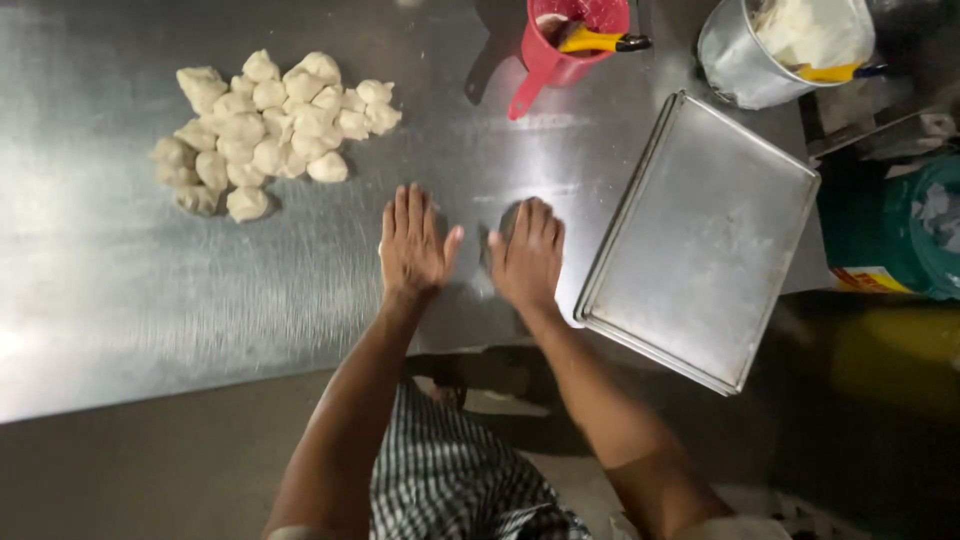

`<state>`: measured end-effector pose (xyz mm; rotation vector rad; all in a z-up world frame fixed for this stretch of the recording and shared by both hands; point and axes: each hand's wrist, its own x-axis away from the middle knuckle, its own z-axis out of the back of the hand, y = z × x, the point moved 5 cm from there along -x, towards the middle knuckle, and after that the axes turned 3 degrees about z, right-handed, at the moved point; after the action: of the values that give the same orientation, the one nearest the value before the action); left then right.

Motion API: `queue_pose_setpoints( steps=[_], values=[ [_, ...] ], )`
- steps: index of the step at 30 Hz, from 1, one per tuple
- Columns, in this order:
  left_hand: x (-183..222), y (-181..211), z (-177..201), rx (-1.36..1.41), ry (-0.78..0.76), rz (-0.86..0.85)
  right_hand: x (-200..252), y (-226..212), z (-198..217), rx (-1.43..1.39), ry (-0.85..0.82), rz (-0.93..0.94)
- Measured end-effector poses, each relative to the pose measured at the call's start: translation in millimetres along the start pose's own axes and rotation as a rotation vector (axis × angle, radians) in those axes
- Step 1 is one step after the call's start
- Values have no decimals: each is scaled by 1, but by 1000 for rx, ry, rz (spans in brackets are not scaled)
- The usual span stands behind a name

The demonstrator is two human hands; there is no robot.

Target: Rolling and shaping portions of dough into long strips, brushing them, and placing them on a baking tray.

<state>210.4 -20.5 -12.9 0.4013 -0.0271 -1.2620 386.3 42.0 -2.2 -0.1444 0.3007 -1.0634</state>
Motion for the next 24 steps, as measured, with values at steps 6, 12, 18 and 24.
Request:
queue_pose_setpoints(
  steps=[6,12,18,24],
  values=[
    [127,12,-3,-11,-10,-35,120,-9,9,-63,-90,171],
    [0,-7,-18,-65,-39,-9,-1,19,-15,34,-115,138],
    [-128,-16,-19,48,197,-37,-140,53,-41,162,-37,-19],
    [-11,-11,-7,32,60,3,-31,21,-25,29,-87,45]
  ],
)
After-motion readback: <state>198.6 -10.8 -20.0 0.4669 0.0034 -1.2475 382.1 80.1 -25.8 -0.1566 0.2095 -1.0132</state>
